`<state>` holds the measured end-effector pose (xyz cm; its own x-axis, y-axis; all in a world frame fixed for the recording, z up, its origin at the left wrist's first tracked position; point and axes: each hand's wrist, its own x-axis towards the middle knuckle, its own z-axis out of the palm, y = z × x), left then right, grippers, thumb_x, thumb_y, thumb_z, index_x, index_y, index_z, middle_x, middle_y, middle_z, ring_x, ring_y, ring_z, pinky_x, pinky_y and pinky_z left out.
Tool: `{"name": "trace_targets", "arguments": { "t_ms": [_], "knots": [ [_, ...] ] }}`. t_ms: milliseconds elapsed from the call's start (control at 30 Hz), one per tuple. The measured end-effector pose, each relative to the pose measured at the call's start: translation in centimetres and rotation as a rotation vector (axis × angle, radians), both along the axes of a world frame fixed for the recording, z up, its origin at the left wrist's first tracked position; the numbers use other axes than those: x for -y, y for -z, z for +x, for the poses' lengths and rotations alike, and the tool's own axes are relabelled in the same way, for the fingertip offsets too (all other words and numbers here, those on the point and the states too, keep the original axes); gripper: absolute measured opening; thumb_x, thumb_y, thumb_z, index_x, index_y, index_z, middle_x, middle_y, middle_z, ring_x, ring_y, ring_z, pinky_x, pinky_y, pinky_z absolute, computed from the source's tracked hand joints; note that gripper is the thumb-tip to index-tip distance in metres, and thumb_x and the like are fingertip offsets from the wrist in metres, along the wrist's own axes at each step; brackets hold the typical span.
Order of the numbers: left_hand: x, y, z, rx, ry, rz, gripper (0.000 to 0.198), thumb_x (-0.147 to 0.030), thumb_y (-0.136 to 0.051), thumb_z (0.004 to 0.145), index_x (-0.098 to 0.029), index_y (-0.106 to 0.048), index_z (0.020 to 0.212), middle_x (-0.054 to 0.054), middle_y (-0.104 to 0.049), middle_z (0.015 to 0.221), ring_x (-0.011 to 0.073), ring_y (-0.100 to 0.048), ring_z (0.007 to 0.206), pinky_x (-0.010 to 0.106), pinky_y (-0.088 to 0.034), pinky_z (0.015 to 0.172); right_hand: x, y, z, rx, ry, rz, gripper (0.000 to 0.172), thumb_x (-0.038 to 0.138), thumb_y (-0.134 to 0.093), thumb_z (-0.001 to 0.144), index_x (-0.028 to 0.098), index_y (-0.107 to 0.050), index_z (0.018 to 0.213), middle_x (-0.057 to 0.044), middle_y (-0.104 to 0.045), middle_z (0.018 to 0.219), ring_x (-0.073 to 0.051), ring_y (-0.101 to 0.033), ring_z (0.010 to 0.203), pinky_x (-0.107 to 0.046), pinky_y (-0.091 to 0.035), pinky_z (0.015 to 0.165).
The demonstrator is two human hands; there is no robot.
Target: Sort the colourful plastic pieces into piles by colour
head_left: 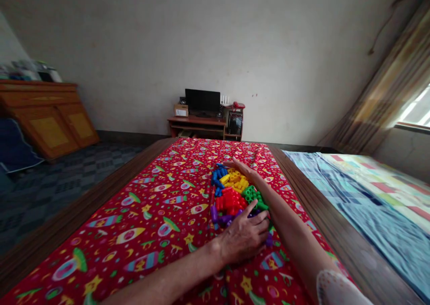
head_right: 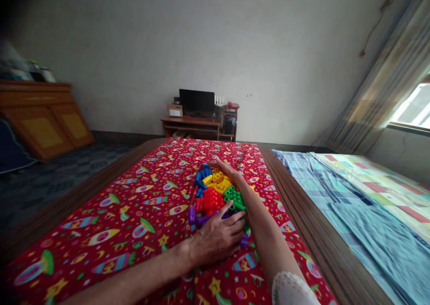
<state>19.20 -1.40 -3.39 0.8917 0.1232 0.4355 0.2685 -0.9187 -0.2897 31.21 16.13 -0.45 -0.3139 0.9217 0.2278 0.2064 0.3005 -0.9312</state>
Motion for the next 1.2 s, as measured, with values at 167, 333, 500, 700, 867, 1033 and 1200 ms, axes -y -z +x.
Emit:
{"name": "trace_targets", "arguments": {
  "t_ms": [167,333,500,700,867,1033,1200],
  "knots": [
    [-1.2,0.0,-4.8,0.007,-0.109,0.083,0.016,-0.024,-0.051,0.095,-0.020,-0.066,0.098,0.005,-0.065,0.115,0.0229,-0.039,0.136,0.051,-0.016,0.121,-0.2,-0.2,-4.9,-0.048,-0.206,-0.191,0.078,0.071,-0.022,0.091,0.013,-0.070,0.110,-0.013,-0.072,0.110,-0.025,-0.064,0.107,-0.045,-0.044,0.099],
    [-1.9,-1.0,-10.2,0.139,-0.325,0.042,0.017,-0.019,-0.049,0.093,-0.018,-0.066,0.098,0.008,-0.065,0.121,0.0252,-0.047,0.131,0.057,-0.019,0.119,0.9,-0.9,-10.6,-0.104,-0.286,-0.156,0.080,0.077,-0.026,0.086,0.016,-0.067,0.118,-0.013,-0.069,0.117,-0.029,-0.059,0.115,-0.046,-0.042,0.101],
    [-2.6,-0.9,-16.6,0.277,-0.512,-0.078,0.023,-0.021,-0.040,0.096,-0.021,-0.063,0.100,0.008,-0.064,0.119,0.0235,-0.056,0.119,0.053,-0.029,0.115,3.7,-2.8,-7.3,-0.013,-0.120,0.078,0.079,0.080,-0.033,0.082,0.018,-0.069,0.115,-0.011,-0.070,0.115,-0.027,-0.063,0.110,-0.043,-0.045,0.100],
    [-1.4,-0.4,-18.6,0.437,-0.541,-0.180,0.030,-0.028,-0.035,0.097,-0.016,-0.053,0.118,0.013,-0.055,0.131,0.0255,-0.045,0.129,0.050,-0.031,0.112,6.7,0.7,8.3,0.284,0.554,0.159,0.079,0.084,-0.032,0.076,0.018,-0.072,0.092,-0.017,-0.071,0.105,-0.036,-0.056,0.118,-0.052,-0.036,0.104],
    [1.2,-0.9,-9.8,0.070,-0.130,-0.134,0.035,-0.036,-0.044,0.096,-0.026,-0.054,0.128,0.005,-0.053,0.141,0.0241,-0.035,0.138,0.052,-0.016,0.117,8.6,4.8,7.7,0.314,0.486,0.102,0.079,0.084,-0.026,0.078,0.018,-0.069,0.084,-0.014,-0.072,0.091,-0.033,-0.063,0.104,-0.049,-0.045,0.096],
    [1.3,0.1,-3.8,-0.067,-0.004,-0.090,0.023,-0.037,-0.055,0.091,-0.022,-0.065,0.103,0.003,-0.068,0.110,0.0211,-0.051,0.120,0.046,-0.019,0.118,8.3,4.5,-1.8,-0.012,0.093,-0.069,0.085,0.084,-0.026,0.079,0.018,-0.069,0.110,-0.013,-0.068,0.119,-0.029,-0.057,0.120,-0.046,-0.038,0.107],
    [-0.1,0.0,-6.4,-0.114,-0.162,-0.004,0.013,-0.022,-0.052,0.091,-0.019,-0.064,0.096,0.003,-0.067,0.096,0.0199,-0.051,0.116,0.044,-0.014,0.120,8.0,2.8,-7.3,-0.145,-0.247,-0.281,0.088,0.084,-0.019,0.081,0.020,-0.067,0.119,-0.013,-0.067,0.121,-0.027,-0.057,0.120,-0.048,-0.036,0.108]
  ]
}}
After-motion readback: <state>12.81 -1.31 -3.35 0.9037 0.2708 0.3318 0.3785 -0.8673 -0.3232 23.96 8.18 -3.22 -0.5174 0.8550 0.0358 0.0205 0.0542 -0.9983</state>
